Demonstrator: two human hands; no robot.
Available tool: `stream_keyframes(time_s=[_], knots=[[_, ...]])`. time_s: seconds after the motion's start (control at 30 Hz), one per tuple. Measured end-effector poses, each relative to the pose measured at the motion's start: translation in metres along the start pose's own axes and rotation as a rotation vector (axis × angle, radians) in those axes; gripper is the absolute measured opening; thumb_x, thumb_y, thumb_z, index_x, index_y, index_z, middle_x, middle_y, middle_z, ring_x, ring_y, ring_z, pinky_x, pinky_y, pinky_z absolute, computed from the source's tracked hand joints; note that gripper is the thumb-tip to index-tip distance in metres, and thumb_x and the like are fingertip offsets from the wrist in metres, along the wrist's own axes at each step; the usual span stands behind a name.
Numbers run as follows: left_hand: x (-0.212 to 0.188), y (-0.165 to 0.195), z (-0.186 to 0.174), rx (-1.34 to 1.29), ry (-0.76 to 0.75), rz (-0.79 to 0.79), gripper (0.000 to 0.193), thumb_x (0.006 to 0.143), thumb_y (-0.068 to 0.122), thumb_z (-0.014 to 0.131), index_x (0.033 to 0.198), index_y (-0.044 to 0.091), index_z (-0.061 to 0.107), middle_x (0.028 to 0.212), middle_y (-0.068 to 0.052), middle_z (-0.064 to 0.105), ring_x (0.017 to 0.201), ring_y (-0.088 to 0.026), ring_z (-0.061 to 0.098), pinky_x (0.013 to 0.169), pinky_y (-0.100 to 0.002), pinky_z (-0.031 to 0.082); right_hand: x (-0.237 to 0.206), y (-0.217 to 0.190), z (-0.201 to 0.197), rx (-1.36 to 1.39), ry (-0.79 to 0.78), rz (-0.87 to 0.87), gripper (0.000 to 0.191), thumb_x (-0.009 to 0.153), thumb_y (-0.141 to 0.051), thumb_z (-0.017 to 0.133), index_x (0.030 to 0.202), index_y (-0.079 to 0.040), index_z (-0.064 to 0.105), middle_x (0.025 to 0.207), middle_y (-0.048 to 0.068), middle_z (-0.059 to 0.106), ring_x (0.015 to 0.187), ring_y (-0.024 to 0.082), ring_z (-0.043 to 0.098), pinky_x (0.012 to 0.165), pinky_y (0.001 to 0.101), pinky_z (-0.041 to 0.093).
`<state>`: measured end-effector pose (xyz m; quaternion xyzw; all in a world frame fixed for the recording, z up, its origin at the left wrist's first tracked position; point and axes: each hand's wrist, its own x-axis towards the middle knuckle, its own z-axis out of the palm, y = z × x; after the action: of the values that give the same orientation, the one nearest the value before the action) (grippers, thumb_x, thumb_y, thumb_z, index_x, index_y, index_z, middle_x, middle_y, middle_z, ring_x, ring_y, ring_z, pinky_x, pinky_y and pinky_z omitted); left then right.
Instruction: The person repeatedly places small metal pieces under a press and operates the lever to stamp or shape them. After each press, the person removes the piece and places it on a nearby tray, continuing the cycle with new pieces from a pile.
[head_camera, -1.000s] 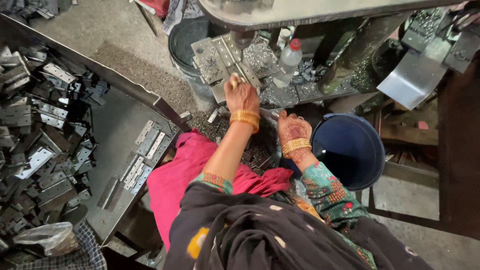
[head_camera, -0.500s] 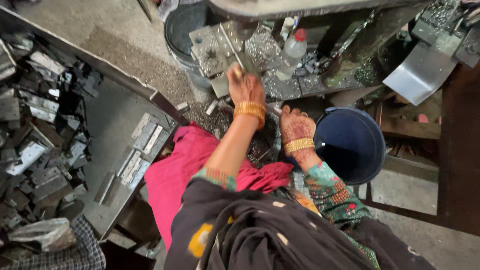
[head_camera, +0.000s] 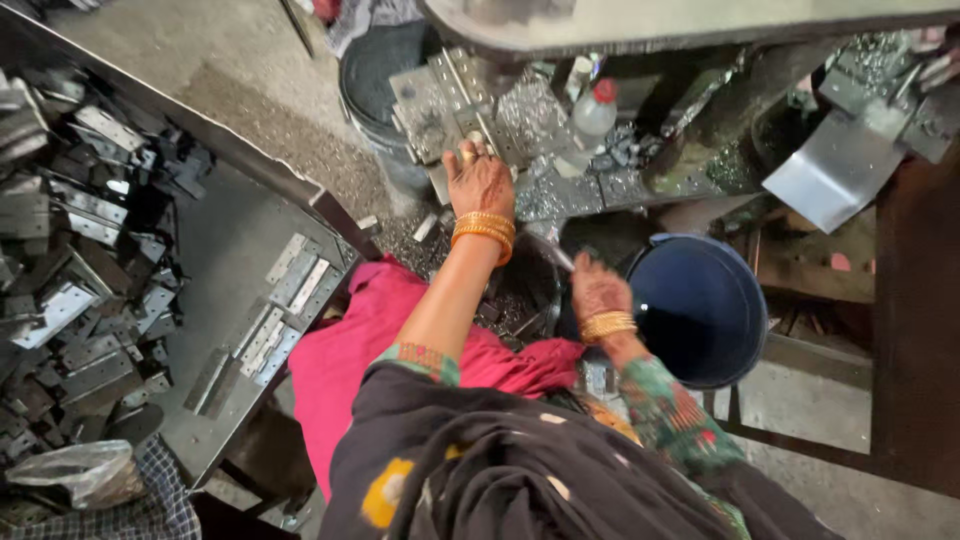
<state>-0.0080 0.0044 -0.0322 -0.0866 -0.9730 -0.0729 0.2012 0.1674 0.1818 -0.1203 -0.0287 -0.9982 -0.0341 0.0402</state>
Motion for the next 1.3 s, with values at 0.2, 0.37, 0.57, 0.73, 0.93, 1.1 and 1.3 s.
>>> stream_keyframes(time_s=[0.2,0.37,0.57,0.73,0.93,1.1,1.3], knots=[[0.014,-0.005,0.004,-0.092,-0.110,-0.069,0.046,0.088,0.032,0.053,0.121,0.004,0.071,0.145,-0.015,0.054,0.139,-0.030,0.039,0.111,-0.052,0.023,-0.010,-0.013,-0.010,0.026,0.201,0.056,0.027,0.088,-0.016,0.057,0.113,-0.006,0.059,0.089,0.014,0.069,0.075,0.033,0.072,0.060,0.0436,0.057],[0.023,-0.016,0.003,-0.039,-0.228,0.013,0.038,0.097,0.021,0.050,0.128,0.009,0.068,0.155,-0.009,0.050,0.149,-0.031,0.037,0.120,-0.058,0.017,-0.003,0.003,-0.005,0.097,-0.064,0.059,0.024,0.092,-0.017,0.055,0.113,-0.006,0.059,0.090,0.015,0.070,0.075,0.034,0.072,0.060,0.0448,0.057],[0.027,-0.023,-0.002,0.067,-0.118,0.040,0.041,0.094,0.020,0.051,0.129,0.009,0.069,0.151,-0.011,0.053,0.145,-0.034,0.039,0.119,-0.060,0.015,-0.007,-0.004,0.016,0.070,0.168,0.084,0.021,0.096,-0.018,0.053,0.112,-0.006,0.059,0.093,0.016,0.070,0.075,0.035,0.072,0.059,0.0462,0.056],[0.031,-0.025,-0.004,-0.020,-0.197,0.038,0.038,0.092,0.019,0.050,0.123,0.010,0.071,0.151,-0.010,0.052,0.144,-0.035,0.038,0.116,-0.063,0.013,-0.008,-0.003,0.011,0.187,-0.032,0.098,0.018,0.101,-0.021,0.049,0.109,-0.007,0.059,0.094,0.018,0.071,0.080,0.037,0.071,0.066,0.0489,0.056],[0.048,-0.028,-0.004,0.064,-0.236,0.033,0.040,0.095,0.017,0.048,0.128,0.010,0.070,0.153,-0.007,0.053,0.148,-0.032,0.039,0.121,-0.063,0.006,-0.005,0.002,0.011,0.099,0.088,0.061,0.019,0.100,-0.015,0.046,0.111,-0.006,0.057,0.100,0.022,0.070,0.084,0.041,0.071,0.069,0.0515,0.056],[0.048,-0.032,-0.005,-0.005,-0.212,0.019,0.043,0.099,0.017,0.043,0.134,0.010,0.067,0.154,-0.006,0.052,0.145,-0.028,0.043,0.123,-0.063,0.002,-0.016,-0.011,0.003,0.193,-0.118,0.144,0.020,0.099,-0.013,0.046,0.113,-0.004,0.057,0.099,0.023,0.071,0.084,0.041,0.072,0.070,0.0510,0.057],[0.001,-0.033,-0.011,0.061,-0.020,0.159,0.057,0.088,0.044,0.044,0.130,0.011,0.064,0.146,-0.008,0.057,0.140,-0.029,0.047,0.119,-0.063,0.010,0.039,0.001,-0.070,-0.091,-0.049,-0.103,0.025,0.095,-0.015,0.052,0.115,-0.006,0.063,0.092,0.017,0.075,0.084,0.033,0.075,0.069,0.0443,0.059]])
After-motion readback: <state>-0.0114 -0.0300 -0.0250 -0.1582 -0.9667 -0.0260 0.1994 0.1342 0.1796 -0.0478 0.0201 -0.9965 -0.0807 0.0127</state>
